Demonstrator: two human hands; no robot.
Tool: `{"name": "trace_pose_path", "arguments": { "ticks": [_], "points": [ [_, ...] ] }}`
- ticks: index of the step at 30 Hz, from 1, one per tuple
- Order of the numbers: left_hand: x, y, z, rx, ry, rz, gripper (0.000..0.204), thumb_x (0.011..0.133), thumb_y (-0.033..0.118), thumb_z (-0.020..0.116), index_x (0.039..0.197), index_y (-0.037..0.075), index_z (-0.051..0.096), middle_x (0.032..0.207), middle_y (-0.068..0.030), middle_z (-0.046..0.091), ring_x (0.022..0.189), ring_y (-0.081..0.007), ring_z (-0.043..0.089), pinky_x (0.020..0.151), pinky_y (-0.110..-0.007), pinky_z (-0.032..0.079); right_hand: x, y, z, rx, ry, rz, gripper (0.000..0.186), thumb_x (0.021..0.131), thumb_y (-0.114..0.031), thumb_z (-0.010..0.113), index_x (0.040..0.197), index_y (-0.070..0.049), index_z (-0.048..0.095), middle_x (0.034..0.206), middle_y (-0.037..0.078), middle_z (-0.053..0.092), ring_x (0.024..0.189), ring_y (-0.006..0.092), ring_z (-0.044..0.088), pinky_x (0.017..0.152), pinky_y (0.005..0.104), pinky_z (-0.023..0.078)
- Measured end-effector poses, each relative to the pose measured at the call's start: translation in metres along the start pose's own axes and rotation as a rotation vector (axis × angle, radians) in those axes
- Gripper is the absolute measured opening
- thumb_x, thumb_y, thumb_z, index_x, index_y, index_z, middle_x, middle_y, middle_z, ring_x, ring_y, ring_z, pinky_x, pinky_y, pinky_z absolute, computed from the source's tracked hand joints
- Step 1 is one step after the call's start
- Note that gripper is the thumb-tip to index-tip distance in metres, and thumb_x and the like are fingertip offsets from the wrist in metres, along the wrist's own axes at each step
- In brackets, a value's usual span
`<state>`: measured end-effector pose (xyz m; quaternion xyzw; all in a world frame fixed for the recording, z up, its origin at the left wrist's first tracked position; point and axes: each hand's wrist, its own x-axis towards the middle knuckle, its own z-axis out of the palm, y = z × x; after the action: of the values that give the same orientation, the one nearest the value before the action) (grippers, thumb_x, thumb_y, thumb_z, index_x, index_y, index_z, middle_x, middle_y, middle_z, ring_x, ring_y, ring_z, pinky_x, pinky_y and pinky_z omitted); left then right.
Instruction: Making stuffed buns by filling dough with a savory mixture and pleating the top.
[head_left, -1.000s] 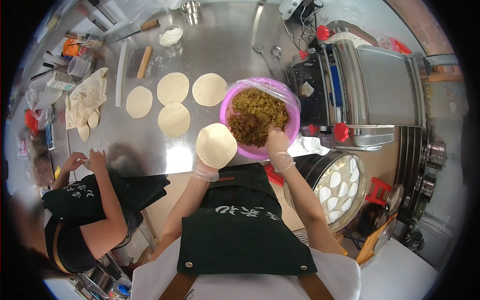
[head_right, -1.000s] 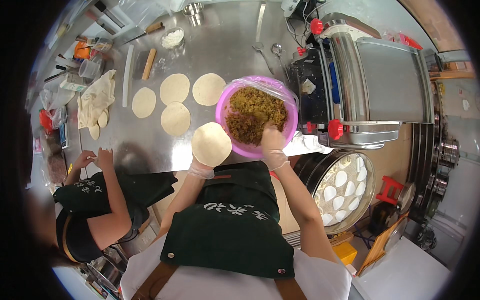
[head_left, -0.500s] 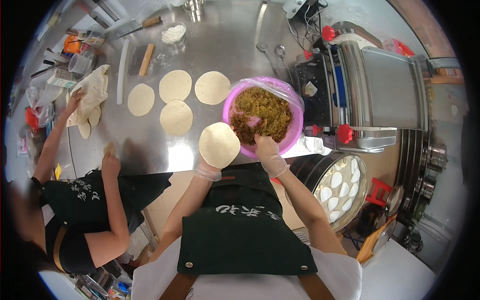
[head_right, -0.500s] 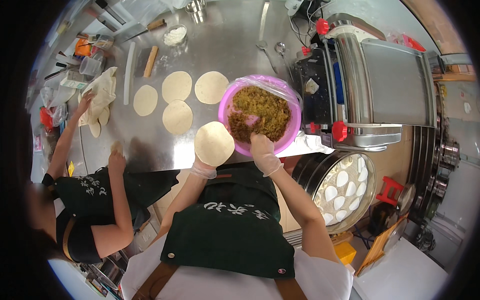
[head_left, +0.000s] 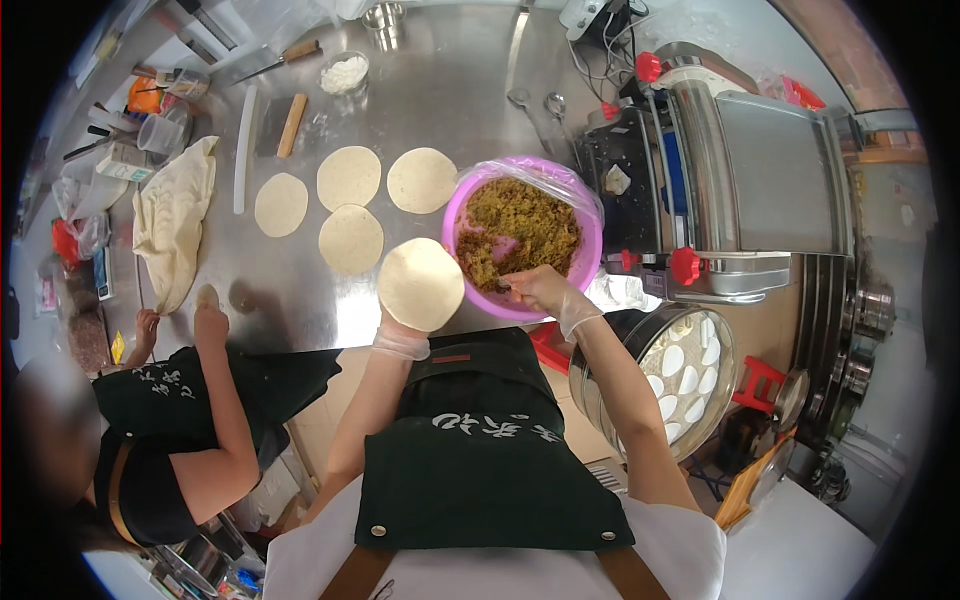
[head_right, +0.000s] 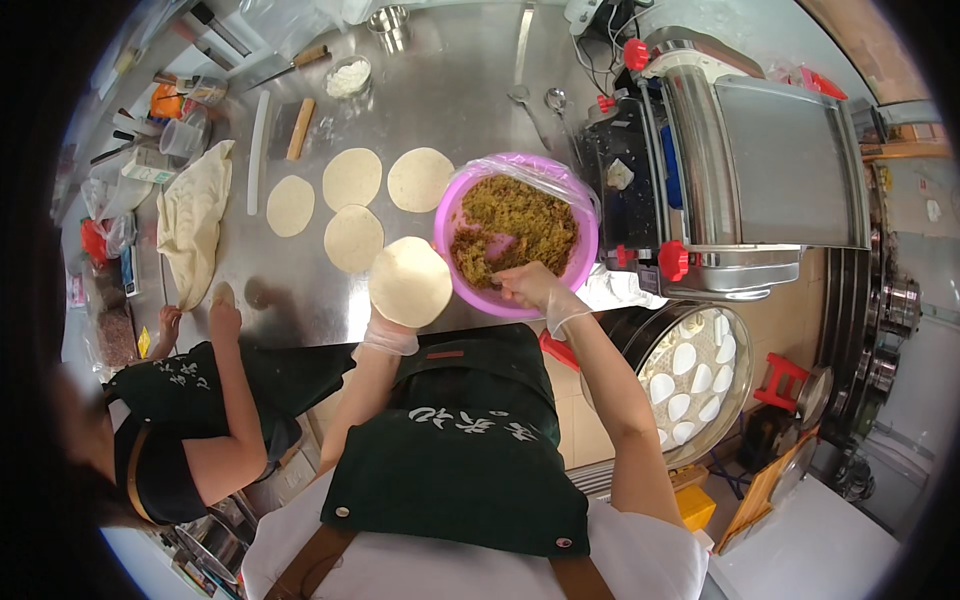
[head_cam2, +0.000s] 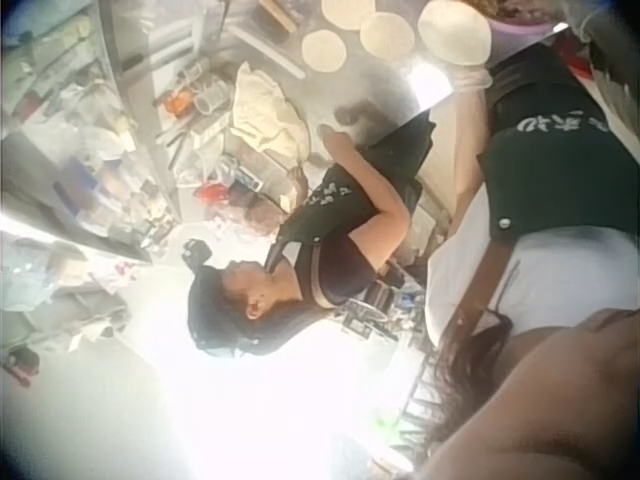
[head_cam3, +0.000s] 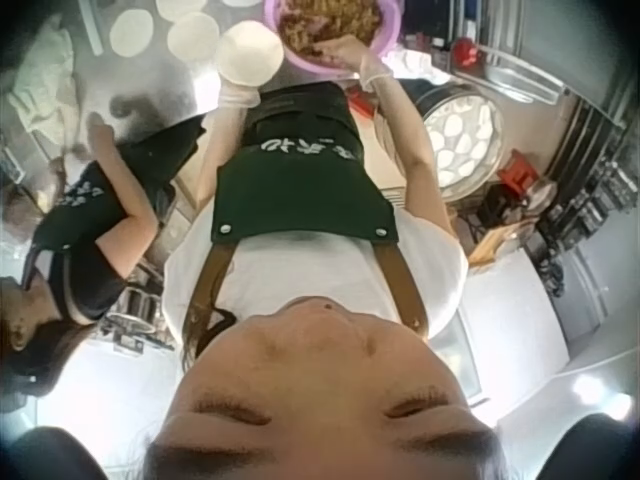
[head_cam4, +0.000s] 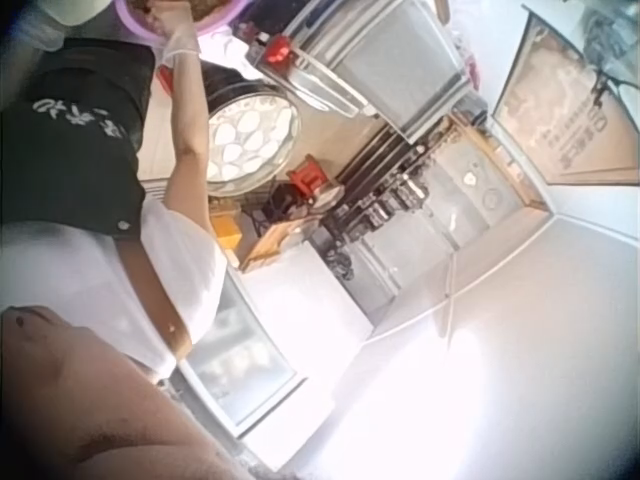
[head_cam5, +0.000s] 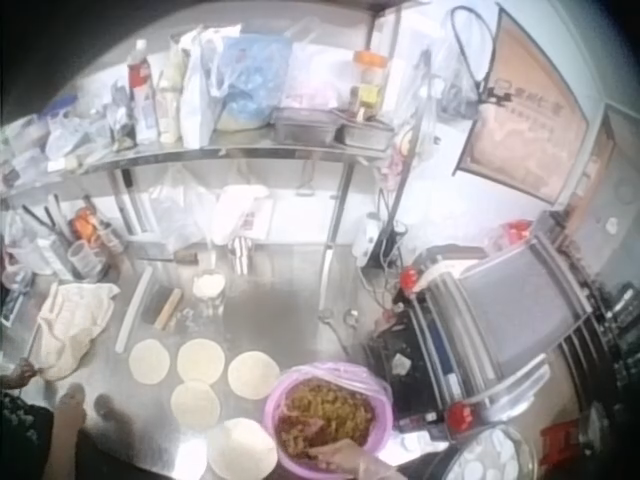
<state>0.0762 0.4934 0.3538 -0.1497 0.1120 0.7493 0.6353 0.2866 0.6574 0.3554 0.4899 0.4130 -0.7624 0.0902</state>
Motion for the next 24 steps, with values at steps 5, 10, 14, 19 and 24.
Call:
{"name": "trace_pose_path", "arguments": {
  "ticks": [5,10,14,19,24],
  "points": [
    [0.018,0.012,0.008,0.128,-0.010,0.015,0.048,0.096,0.043,0.043,0.127,0.008,0.054,0.128,-0.0122,0.058,0.118,-0.0320,0.056,0.101,-0.048,0.046,-0.010,0.001,-0.005,0.043,0.081,-0.109,0.034,0.090,-0.004,0.055,0.121,0.006,0.061,0.067,0.002,0.058,0.051,0.0048,0.042,0.044,0.0207,0.028],
    [0.064,-0.042,-0.004,1.206,0.001,0.577,0.033,0.090,0.029,0.050,0.116,0.010,0.059,0.108,-0.0101,0.064,0.098,-0.0298,0.062,0.089,-0.046,0.051,-0.072,-0.028,0.011,-0.088,0.280,-0.285,0.036,0.088,-0.001,0.052,0.122,0.004,0.061,0.068,0.002,0.060,0.056,0.0085,0.048,0.049,0.0251,0.037],
    [0.080,-0.074,0.049,0.633,-0.081,0.168,0.040,0.094,0.036,0.046,0.120,0.007,0.057,0.113,-0.0131,0.063,0.106,-0.0318,0.061,0.090,-0.047,0.052,-0.093,-0.011,0.038,-0.531,0.735,-0.769,0.040,0.085,0.001,0.053,0.124,-0.001,0.062,0.071,0.006,0.061,0.058,0.0189,0.059,0.052,0.0321,0.047],
    [0.084,-0.093,0.084,0.073,-0.178,-0.185,0.047,0.097,0.041,0.042,0.124,0.004,0.054,0.117,-0.0160,0.063,0.111,-0.0356,0.059,0.092,-0.049,0.052,-0.095,0.001,0.077,-1.119,1.235,-0.911,0.052,0.076,-0.001,0.059,0.128,-0.006,0.059,0.076,0.008,0.057,0.050,0.0219,0.058,0.045,0.0342,0.049],
    [0.081,-0.098,0.095,0.072,-0.026,-0.193,0.043,0.098,0.039,0.042,0.118,0.004,0.058,0.119,-0.0139,0.062,0.107,-0.0332,0.060,0.087,-0.047,0.053,-0.095,-0.001,0.073,-0.815,1.120,-0.906,0.052,0.075,0.010,0.057,0.126,-0.003,0.061,0.074,0.010,0.059,0.060,0.0210,0.060,0.056,0.0300,0.051]
  ]
}}
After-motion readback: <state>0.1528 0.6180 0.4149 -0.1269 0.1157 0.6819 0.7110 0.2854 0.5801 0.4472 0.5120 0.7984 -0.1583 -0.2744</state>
